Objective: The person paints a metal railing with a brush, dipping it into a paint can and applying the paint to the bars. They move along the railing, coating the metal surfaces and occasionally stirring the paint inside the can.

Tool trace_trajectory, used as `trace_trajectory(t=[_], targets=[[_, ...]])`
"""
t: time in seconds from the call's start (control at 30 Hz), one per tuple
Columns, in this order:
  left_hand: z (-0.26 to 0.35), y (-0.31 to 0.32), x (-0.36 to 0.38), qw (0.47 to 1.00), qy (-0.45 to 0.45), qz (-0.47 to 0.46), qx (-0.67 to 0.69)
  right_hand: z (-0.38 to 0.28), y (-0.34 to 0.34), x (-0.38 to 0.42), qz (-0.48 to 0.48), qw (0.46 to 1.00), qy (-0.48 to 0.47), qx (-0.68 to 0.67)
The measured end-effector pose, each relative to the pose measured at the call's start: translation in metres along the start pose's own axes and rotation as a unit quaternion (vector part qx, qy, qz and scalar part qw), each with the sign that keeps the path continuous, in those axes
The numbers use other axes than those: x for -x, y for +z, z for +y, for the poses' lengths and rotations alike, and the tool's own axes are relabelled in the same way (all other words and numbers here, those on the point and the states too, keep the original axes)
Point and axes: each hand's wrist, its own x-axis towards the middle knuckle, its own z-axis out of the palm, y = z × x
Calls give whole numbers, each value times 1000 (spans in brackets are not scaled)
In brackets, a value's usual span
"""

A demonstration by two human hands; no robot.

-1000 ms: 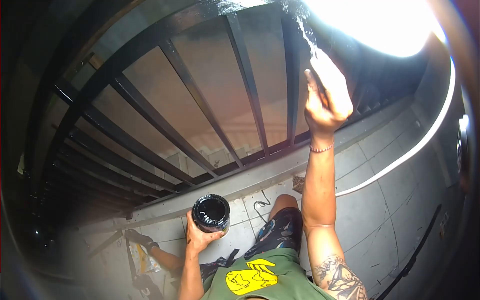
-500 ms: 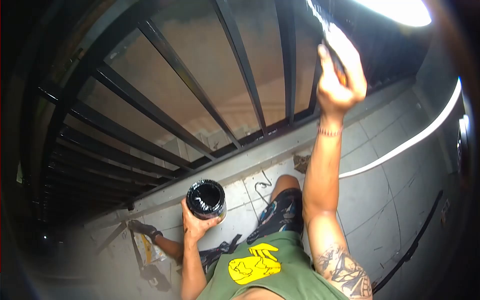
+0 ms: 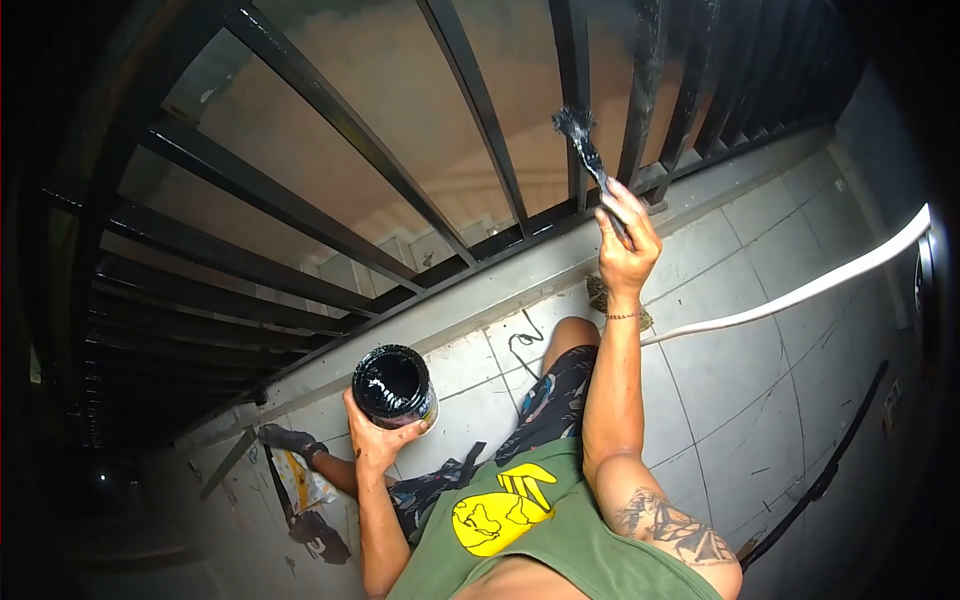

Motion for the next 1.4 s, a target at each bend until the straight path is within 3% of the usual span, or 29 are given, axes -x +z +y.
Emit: trace_trajectory(t=[0.27, 0.33, 0.47, 0.67, 0.73, 0.8, 0.93, 1.0, 1.07, 1.13, 1.4], targets=[[-5, 5, 3, 999, -11, -2, 42, 17, -15, 84, -36, 987, 112, 108], [-8, 5, 1, 999, -16, 0, 50, -8, -10, 76, -58, 992, 68, 86], [-14, 6, 3, 999, -11, -4, 46, -60, 12, 3, -68, 986, -120, 95], [-26, 8, 3, 998, -15, 5, 53, -102, 47, -90, -90, 917, -323, 217], [-27, 10, 2, 993, -29, 0, 112, -106, 53, -108, -140, 870, -392, 264], [-39, 10, 4, 989, -23, 10, 145, -123, 49, -123, -142, 908, -335, 206], [-68, 12, 7, 989, 1, -1, 150, -166, 43, -172, -247, 874, -283, 309], [-76, 14, 7, 983, -7, -11, 183, -208, 61, -182, -292, 831, -343, 325], [-81, 17, 8, 976, -11, -19, 219, -197, 61, -196, -315, 817, -344, 339], [-84, 17, 14, 986, -22, -21, 167, -177, 61, -227, -334, 808, -333, 352], [-85, 21, 20, 980, -52, -45, 187, -161, 82, -243, -375, 778, -327, 384]])
